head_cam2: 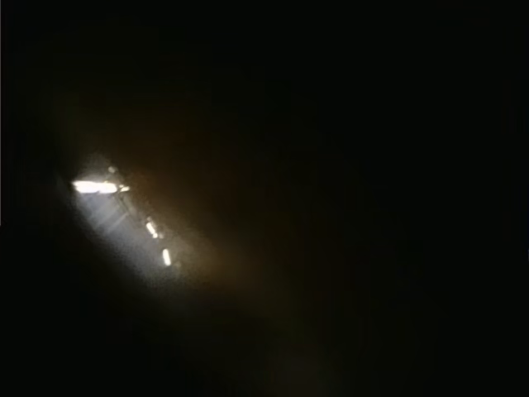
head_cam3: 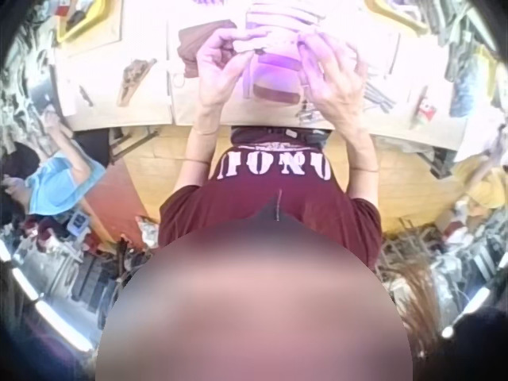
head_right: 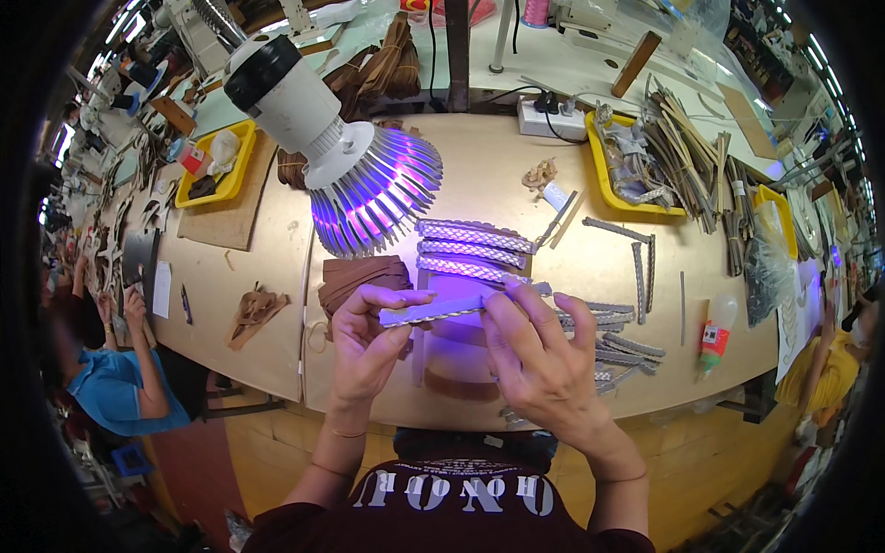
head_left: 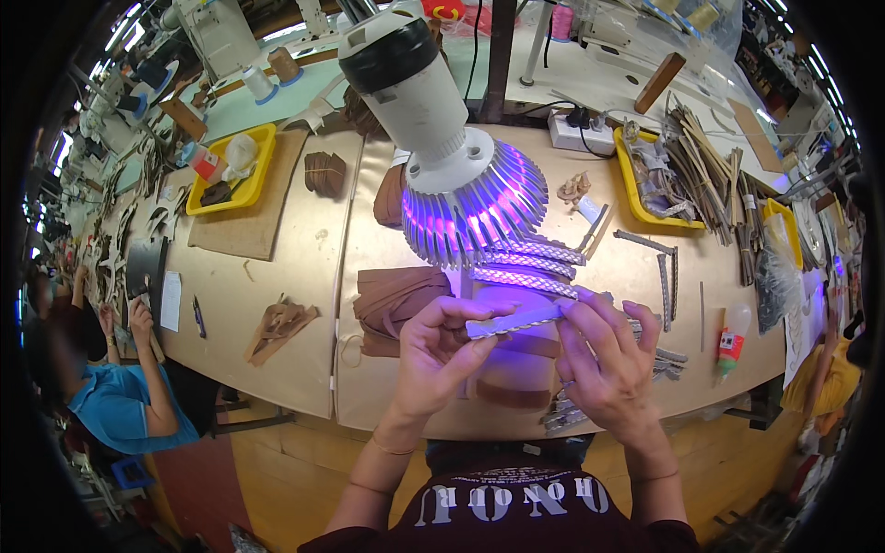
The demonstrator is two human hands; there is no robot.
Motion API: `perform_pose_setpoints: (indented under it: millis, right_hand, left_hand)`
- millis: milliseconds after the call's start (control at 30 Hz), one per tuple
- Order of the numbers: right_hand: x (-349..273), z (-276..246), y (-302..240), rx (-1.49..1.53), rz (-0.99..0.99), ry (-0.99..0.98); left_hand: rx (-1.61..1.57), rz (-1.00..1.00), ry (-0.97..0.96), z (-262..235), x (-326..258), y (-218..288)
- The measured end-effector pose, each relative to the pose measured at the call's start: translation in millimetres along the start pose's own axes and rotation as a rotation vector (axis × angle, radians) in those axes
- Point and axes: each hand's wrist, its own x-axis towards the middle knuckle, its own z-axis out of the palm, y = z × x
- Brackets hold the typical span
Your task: The person repeatedly picks up braided silver strips and wraps them around a cylindrical cardboard form under a UV lamp. They align each strip and press it into place, building a stacked band pattern on the form. The workspace contains additional strips, brown fabric pieces, and tools on the table.
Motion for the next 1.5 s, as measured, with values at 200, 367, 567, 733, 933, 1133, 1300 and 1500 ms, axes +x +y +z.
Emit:
perform_pose_setpoints:
  millis: [200, 367, 567, 733, 933, 1133, 1300, 1500]
  right_hand:
    - [-7, 12, 0, -0.115, -0.016, 0.115]
    - [-12, 25, 2, -0.097, -0.021, 0.219]
    - [-18, 29, 5, -0.026, 0.028, 0.23]
    - [-19, 32, 6, 0.006, 0.053, 0.212]
    - [-16, 45, 8, 0.109, 0.087, 0.334]
    - [-12, 39, 8, 0.122, 0.196, 0.332]
    - [-11, 30, 9, 0.085, 0.156, 0.25]
    - [-7, 28, 12, 0.18, 0.177, 0.169]
  left_hand:
    - [0.016, 0.028, 0.06, 1, 0, -2]
    - [0.085, -0.006, 0.112, -4, 0, -7]
    - [0.066, -0.035, 0.126, -7, 0, -12]
    - [0.024, -0.071, 0.133, -8, 0, -15]
    - [0.01, -0.096, 0.132, -7, -2, -19]
    - [-0.001, -0.09, 0.148, -8, -5, -19]
    - [-0.003, -0.091, 0.178, -11, -8, -19]
    - [0.033, -0.091, 0.212, -13, -7, -21]
